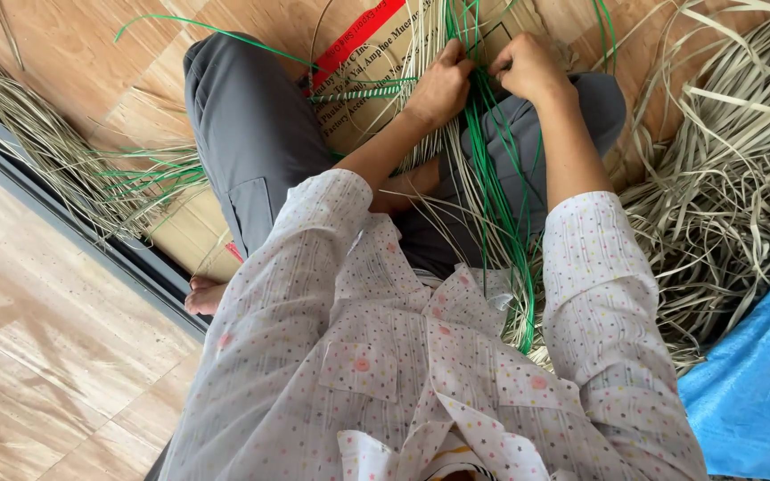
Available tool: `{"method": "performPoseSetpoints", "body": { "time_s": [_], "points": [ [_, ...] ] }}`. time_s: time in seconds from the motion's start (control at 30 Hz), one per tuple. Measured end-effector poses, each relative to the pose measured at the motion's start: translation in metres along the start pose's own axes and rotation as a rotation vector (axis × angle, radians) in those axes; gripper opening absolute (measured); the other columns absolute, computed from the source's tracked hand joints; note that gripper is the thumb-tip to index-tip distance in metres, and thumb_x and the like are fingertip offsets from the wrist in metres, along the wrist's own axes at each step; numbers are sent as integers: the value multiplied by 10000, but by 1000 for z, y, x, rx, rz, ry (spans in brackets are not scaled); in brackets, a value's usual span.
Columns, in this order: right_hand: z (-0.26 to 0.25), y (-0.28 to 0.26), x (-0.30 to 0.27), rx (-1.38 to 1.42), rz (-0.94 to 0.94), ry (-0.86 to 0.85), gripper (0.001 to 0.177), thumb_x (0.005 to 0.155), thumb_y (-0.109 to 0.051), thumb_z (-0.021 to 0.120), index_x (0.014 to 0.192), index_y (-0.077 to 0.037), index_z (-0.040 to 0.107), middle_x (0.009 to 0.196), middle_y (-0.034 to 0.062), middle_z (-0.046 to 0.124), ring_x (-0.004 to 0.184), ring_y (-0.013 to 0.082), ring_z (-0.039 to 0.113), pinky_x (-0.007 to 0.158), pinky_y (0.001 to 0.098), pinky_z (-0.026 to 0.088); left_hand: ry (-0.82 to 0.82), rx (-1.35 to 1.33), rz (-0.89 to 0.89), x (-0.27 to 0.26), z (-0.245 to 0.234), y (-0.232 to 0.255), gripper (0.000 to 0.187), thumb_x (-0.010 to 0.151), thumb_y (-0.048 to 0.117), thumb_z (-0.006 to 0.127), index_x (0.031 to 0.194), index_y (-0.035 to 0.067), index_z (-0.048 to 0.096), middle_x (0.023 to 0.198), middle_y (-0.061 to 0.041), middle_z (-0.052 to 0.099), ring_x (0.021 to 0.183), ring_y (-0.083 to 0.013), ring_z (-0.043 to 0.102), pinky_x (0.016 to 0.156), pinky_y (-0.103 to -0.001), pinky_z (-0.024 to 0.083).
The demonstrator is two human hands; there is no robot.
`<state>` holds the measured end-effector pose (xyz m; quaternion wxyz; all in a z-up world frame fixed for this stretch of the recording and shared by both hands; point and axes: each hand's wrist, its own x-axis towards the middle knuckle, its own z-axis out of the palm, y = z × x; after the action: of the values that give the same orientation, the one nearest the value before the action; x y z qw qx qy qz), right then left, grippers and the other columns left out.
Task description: Weaving green flexible strips into a pattern to create a mat or similar item.
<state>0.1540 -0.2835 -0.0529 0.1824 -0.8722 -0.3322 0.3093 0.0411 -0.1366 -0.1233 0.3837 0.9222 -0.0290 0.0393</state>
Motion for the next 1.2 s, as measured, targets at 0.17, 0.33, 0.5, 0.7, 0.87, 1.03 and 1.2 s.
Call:
{"method": "performPoseSetpoints", "body": {
  "time_s": [0.17,0.33,0.5,0.7,0.87,1.03,1.2],
  "points": [
    [8,3,6,-138,6,35,72,824,-79,813,854,-142,829,811,83,752,772,316,692,651,469,560,-1,-48,-108,9,9,-7,198,974,145,613,883,-28,641,1055,-154,470,1012,-405,594,862,-540,580],
    [10,1,6,-163,-49,46,80,844,-37,807,806,-108,811,794,81,741,768,317,686,610,501,567,-53,64,-165,19,23,-17,118,886,95,713,878,-4,651,1115,-169,492,1021,-459,593,780,-561,578],
    [4,-3,4,12,85,-48,99,918,-62,732,981,-31,801,923,173,748,879,342,691,708,486,533,-95,98,-202,22,18,-14,138,847,122,767,862,34,662,1095,-144,505,1026,-432,611,729,-559,599],
    [1,-6,1,37,121,-66,114,917,-92,726,990,-55,804,930,141,758,877,298,704,693,446,541,-44,101,-178,21,21,-15,118,926,202,661,888,92,684,1030,-129,546,933,-428,644,596,-565,589],
    [-9,-22,-6,26,202,-93,291,1016,-197,707,777,-114,564,720,67,477,687,226,443,601,428,361,47,-53,-282,32,17,-20,100,885,105,612,811,51,652,820,-137,637,672,-373,676,535,-509,546],
    [3,-10,2,43,230,-107,203,902,-248,840,809,-79,778,699,83,676,639,217,573,567,446,435,93,-195,-551,50,16,-32,122,810,167,590,779,99,685,752,-168,727,707,-446,685,557,-523,500],
    [1,-19,1,4,319,-176,103,776,-189,852,832,-123,795,795,81,727,760,299,677,645,459,481,106,-704,-916,71,-28,-11,412,910,345,522,577,126,625,440,-49,660,344,-153,582,326,-303,513]
  ]
}}
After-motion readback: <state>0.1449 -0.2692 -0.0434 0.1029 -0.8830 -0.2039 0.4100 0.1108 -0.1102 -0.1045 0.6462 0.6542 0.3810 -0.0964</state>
